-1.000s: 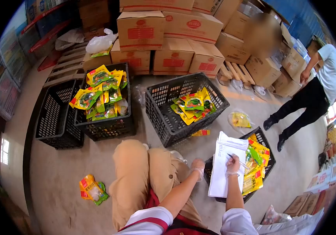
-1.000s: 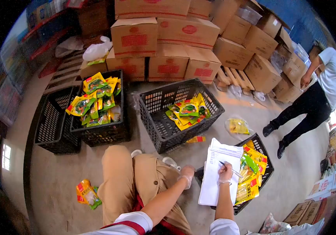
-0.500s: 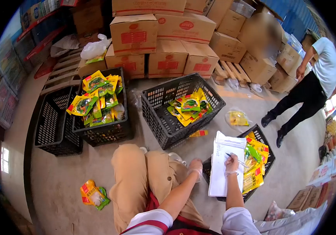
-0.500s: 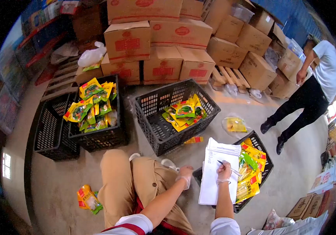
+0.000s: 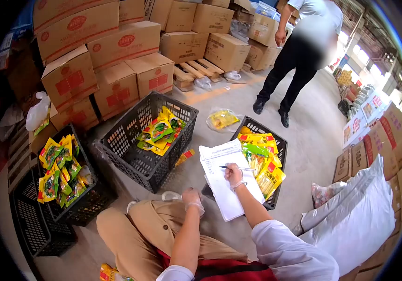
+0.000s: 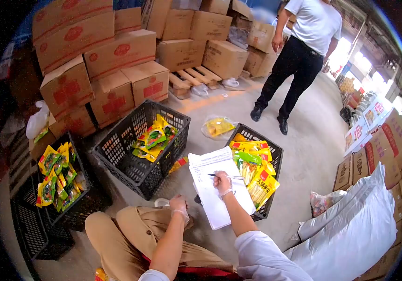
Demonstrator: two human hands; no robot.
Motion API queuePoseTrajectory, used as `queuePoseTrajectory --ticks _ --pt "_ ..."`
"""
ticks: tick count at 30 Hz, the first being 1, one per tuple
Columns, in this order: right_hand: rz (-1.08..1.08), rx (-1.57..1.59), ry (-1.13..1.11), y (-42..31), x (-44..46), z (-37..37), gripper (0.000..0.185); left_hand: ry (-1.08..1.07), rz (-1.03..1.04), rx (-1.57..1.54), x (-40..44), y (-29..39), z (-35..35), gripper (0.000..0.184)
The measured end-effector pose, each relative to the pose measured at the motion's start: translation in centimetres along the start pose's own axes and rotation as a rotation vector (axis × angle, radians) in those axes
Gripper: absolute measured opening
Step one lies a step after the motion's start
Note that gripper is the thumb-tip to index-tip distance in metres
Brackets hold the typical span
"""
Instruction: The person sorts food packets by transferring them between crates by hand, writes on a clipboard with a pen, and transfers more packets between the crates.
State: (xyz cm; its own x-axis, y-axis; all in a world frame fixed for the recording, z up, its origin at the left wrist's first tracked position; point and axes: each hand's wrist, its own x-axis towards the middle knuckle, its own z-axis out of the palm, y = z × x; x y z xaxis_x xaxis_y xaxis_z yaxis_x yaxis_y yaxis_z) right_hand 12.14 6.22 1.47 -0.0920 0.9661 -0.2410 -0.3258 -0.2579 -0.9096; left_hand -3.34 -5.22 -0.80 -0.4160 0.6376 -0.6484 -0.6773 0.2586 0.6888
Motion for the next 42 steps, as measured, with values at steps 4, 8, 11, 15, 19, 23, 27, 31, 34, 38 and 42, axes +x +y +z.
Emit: queuePoseTrajectory --ticks 4,8,11,15,19,23,27,31,34,38,42 --pt "0.007 0.026 0.007 -0.2 -0.3 0.0 0.012 0.031 -0.062 -0.007 -1.4 1.0 0.2 0.025" --pt "0.008 0.036 -0.012 -0.4 -0.5 0.1 0.012 0.059 -0.110 -0.041 -1.1 1.0 0.2 0.038" --pt "0.032 0.032 0.002 -0.2 -0.1 -0.1 0.009 0.033 -0.115 0.031 -0.8 0.7 0.2 0.040" --pt "0.019 0.071 0.010 -0.1 -0.1 0.0 0.012 0.038 -0.090 0.020 -0.5 0.5 0.3 0.040" --pt "0.029 0.070 0.018 -0.3 -0.3 0.1 0.011 0.062 0.014 0.183 1.5 -1.3 -0.1 0.039" --pt "0.026 0.059 0.006 -0.3 -0.2 0.1 0.010 0.092 0.018 0.154 1.8 -1.5 -0.2 0.027" --pt "0.050 0.043 0.002 -0.3 0.1 -0.1 0.009 0.067 0.027 0.078 1.5 -1.4 -0.2 0.013" --pt "-0.008 0.012 -0.015 -0.1 -0.5 -0.1 0.012 0.009 -0.004 0.143 0.6 -1.5 -1.4 0.008" --pt "-0.119 -0.203 -0.002 1.3 0.2 -1.1 0.019 -0.051 -0.001 0.187 1.6 -1.4 -0.9 0.012" --pt "0.046 0.074 -0.001 -0.6 -0.3 0.0 0.013 -0.125 -0.015 0.253 3.6 -1.6 -0.7 0.022" --pt "0.045 0.098 0.003 -0.6 -0.6 -0.2 0.012 -0.261 0.593 2.062 3.4 -1.5 -1.1 0.015"
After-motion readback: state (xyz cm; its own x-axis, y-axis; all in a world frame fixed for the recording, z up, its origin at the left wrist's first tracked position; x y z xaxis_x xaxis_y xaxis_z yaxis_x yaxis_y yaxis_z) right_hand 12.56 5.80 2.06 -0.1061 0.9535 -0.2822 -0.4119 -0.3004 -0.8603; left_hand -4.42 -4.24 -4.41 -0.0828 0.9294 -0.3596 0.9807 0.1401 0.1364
